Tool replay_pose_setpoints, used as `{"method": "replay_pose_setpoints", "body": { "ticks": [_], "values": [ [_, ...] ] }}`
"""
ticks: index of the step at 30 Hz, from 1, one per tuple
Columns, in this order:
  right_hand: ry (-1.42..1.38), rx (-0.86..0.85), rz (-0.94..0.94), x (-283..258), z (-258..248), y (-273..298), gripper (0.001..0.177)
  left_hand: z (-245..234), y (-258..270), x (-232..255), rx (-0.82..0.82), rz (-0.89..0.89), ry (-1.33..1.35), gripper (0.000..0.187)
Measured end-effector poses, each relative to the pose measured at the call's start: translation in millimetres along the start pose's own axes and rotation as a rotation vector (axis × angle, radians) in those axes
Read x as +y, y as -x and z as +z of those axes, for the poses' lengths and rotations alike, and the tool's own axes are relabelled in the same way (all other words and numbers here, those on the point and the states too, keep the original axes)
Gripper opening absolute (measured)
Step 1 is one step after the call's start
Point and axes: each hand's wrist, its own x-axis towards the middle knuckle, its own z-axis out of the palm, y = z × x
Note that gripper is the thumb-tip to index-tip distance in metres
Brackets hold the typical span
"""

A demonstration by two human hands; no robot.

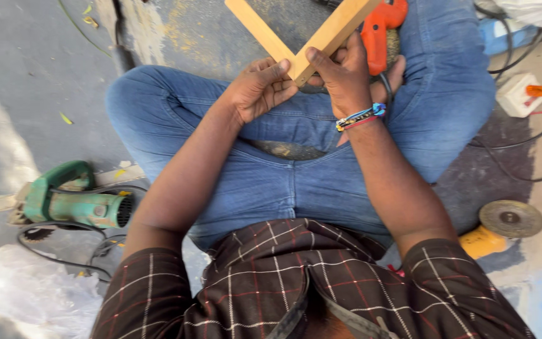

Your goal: The person sits on the floor and assembles a wooden corner frame by drilling holes into wood pieces with a power drill and fitting the components together.

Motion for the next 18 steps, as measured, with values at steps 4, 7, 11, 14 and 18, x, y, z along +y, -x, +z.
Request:
{"method": "replay_pose_setpoints", "body": {
  "ticks": [4,7,11,14,18],
  "values": [
    [0.166,0.051,-0.045,2,-5,-1,0.044,8,-2,-14,-0.031,-0.025,0.091,0.035],
    [0.248,0.067,-0.118,-1,-2,-16,0.043,14,-8,-13,-0.063,-0.025,0.167,0.041],
    [0.551,0.051,-0.463,-22,6,-34,0.039,17,-17,-14,-0.024,-0.037,0.111,0.052],
    [0.708,0.107,-0.316,-43,23,-47,0.031,18,-23,-8,0.061,0.005,-0.171,0.052],
    [0.974,0.041,-0.603,-65,48,-57,0.034,27,-5,5,0.331,0.215,-0.751,0.043]
  ]
}}
